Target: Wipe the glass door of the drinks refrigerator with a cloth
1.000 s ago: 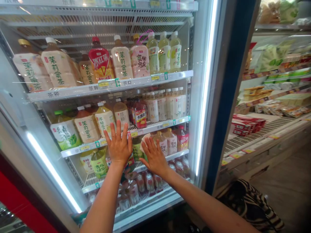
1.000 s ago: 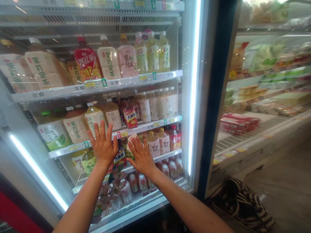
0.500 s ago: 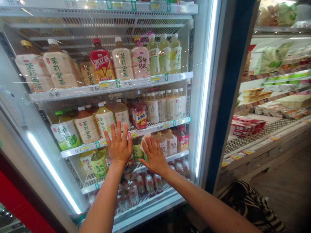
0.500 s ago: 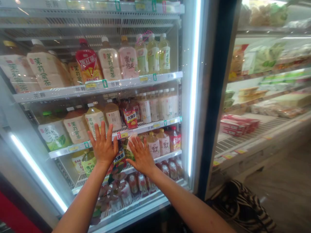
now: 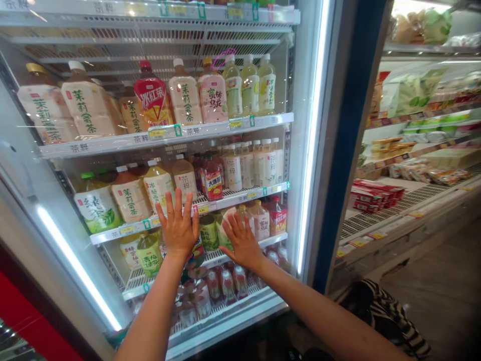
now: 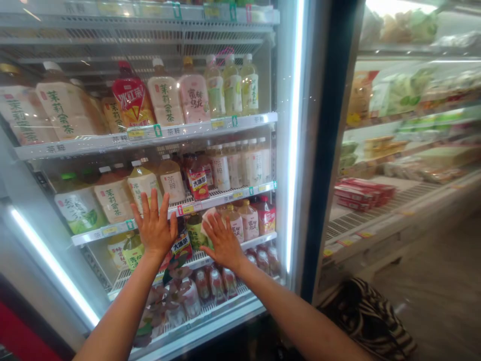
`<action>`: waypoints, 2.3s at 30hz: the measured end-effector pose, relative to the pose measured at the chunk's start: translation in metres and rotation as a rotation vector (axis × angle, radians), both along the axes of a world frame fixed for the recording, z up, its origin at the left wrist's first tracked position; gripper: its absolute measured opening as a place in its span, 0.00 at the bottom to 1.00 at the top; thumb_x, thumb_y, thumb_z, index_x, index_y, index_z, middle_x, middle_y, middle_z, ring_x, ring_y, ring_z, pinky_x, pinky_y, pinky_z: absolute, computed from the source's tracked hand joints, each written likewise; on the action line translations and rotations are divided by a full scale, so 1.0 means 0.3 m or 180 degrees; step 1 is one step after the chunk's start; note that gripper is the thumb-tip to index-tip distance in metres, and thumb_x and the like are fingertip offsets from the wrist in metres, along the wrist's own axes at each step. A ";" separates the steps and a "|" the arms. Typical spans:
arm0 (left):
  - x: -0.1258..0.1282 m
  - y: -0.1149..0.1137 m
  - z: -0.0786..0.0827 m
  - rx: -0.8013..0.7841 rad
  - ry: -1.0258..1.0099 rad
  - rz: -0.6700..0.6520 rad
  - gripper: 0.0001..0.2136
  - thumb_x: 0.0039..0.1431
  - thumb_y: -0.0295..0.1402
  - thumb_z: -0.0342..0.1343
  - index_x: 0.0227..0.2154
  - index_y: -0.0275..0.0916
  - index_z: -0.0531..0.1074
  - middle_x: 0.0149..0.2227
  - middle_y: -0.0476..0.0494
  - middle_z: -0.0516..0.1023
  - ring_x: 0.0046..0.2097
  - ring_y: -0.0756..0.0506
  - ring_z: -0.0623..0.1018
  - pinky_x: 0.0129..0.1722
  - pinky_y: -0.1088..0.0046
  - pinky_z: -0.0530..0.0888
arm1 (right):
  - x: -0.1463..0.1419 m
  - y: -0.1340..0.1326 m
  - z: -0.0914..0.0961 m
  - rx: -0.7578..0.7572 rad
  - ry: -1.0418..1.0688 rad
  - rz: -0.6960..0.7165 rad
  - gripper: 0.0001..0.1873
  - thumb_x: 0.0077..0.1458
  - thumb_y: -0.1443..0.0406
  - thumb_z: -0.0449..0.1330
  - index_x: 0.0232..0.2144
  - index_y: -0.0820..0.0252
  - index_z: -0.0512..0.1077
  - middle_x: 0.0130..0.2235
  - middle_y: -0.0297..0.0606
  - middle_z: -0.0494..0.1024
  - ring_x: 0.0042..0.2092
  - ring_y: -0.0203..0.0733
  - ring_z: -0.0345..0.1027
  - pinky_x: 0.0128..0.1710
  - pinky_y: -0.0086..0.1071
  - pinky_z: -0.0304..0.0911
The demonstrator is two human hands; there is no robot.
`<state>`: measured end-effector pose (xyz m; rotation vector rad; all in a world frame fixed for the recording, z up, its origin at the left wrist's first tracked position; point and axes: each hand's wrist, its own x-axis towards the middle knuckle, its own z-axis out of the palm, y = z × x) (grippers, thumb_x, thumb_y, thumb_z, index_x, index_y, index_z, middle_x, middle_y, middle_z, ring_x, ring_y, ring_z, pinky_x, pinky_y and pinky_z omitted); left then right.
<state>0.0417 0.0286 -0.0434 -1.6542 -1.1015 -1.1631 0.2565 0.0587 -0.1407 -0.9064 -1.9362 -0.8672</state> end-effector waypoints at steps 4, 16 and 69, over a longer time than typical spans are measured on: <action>-0.005 0.001 0.000 0.0027 0.0053 0.0062 0.32 0.66 0.37 0.53 0.71 0.47 0.51 0.73 0.39 0.51 0.75 0.37 0.44 0.73 0.41 0.41 | 0.100 0.041 0.102 -0.0011 0.0085 -0.0066 0.48 0.68 0.48 0.50 0.74 0.59 0.28 0.76 0.47 0.37 0.76 0.55 0.28 0.72 0.63 0.35; 0.042 -0.055 0.015 0.0011 0.0357 0.0251 0.35 0.67 0.35 0.53 0.73 0.46 0.46 0.75 0.37 0.41 0.76 0.36 0.38 0.72 0.39 0.37 | 0.191 0.003 0.032 -0.0259 0.0197 -0.0198 0.53 0.67 0.48 0.53 0.73 0.67 0.24 0.76 0.51 0.32 0.76 0.55 0.19 0.73 0.62 0.34; 0.386 0.119 0.132 -0.0256 0.1268 -0.0208 0.36 0.67 0.37 0.52 0.73 0.47 0.42 0.75 0.42 0.41 0.75 0.37 0.38 0.73 0.38 0.41 | 0.364 0.166 0.389 -0.0156 0.1379 -0.0839 0.44 0.72 0.50 0.41 0.72 0.62 0.18 0.75 0.48 0.22 0.76 0.55 0.19 0.71 0.66 0.33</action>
